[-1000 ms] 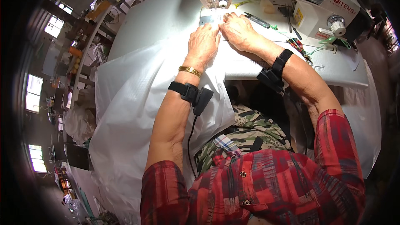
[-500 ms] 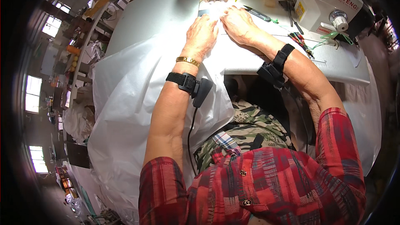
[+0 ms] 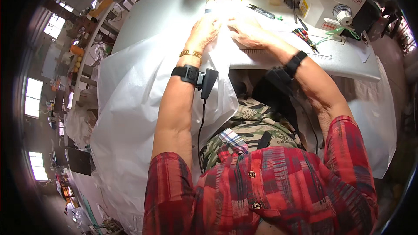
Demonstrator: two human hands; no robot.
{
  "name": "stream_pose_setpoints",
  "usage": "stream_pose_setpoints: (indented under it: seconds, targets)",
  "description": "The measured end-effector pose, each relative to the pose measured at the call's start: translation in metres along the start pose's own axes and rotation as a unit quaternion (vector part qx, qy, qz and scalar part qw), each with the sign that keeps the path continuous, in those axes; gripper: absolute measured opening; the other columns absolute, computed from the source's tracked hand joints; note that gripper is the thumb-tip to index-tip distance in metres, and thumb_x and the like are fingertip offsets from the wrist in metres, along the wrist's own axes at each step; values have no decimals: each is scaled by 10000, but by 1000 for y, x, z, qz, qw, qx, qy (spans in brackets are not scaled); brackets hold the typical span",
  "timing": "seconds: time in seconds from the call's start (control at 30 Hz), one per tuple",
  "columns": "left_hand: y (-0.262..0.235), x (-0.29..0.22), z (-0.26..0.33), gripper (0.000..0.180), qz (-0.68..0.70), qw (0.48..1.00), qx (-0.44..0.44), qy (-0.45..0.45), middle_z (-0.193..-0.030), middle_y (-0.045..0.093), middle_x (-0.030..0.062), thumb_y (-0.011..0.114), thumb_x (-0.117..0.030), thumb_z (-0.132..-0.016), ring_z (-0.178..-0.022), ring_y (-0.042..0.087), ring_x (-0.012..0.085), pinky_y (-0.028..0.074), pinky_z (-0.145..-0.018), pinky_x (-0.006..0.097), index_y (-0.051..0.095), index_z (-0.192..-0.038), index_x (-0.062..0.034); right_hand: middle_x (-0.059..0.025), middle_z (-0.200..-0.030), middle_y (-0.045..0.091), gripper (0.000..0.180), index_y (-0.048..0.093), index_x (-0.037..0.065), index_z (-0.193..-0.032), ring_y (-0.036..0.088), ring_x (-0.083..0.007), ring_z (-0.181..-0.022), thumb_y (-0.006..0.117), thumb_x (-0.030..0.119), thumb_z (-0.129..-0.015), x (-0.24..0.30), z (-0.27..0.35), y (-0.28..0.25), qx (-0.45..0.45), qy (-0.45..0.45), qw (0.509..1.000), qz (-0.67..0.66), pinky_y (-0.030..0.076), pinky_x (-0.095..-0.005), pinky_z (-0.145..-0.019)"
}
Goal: Sewing together large sheets of white woven plastic material using an industrial sewing machine.
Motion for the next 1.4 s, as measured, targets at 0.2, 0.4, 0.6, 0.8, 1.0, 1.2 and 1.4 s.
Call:
stream_pose_setpoints:
  seconds: [0.2,0.4,0.6,0.8,1.0,1.2,1.4]
  targets:
    - [-42,-52,98,237,136,988,-21,-64,-718,659,132,662,-211,-898,-667,611,157,486,-653,308,667,-921,24,-160,-1018,672,328,637,26,-1148,628,-328,-977,620,259,-918,66,121,-6,-106,9,975,-194,497,-401,-871]
    - [-45,-91,222,275,55,998,4,-33,-717,534,90,778,-185,-785,-614,535,232,433,-557,340,556,-833,-29,-162,-944,667,382,625,1,-1073,644,-256,-913,678,332,-890,101,170,50,100,139,866,-469,495,-364,-839]
    - [-25,-67,267,224,-61,996,-15,-61,-883,568,130,710,-81,-778,-801,592,331,465,-660,400,554,-926,-21,-54,-1005,668,310,619,-40,-1133,593,-97,-925,622,190,-926,105,172,100,115,149,721,-666,478,-277,-842]
    - [-20,-55,271,234,-70,994,-55,-62,-890,576,132,717,-82,-785,-816,588,339,471,-684,399,574,-957,-16,-32,-883,652,289,629,-49,-1106,552,-75,-773,553,130,-894,106,170,110,50,169,770,-613,465,-260,-707]
    - [-20,-53,275,182,-49,992,-103,-57,-823,581,119,730,-78,-788,-729,598,280,466,-620,367,595,-902,-30,8,-771,576,276,653,-50,-1042,477,-50,-672,550,132,-862,102,191,97,58,105,817,-564,413,-255,-600]
    - [-4,-49,288,180,10,997,-62,-47,-737,614,96,734,-104,-818,-563,595,231,446,-519,329,640,-958,-41,-56,-776,638,221,637,-32,-999,574,-88,-688,626,161,-892,100,183,91,58,202,795,-570,484,-278,-634]
    - [9,-33,299,201,-71,993,-52,-73,-768,638,99,722,-107,-831,-592,625,253,460,-533,352,643,-1003,-40,-139,-650,643,181,658,2,-960,646,-228,-573,647,176,-912,122,166,40,-47,87,919,-382,481,-317,-542]
Point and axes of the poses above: each hand's wrist, its own z-axis away from the middle knuckle, its own y-axis out of the palm, x = y × z, the point moved 2 cm from there along -z, towards the middle knuckle
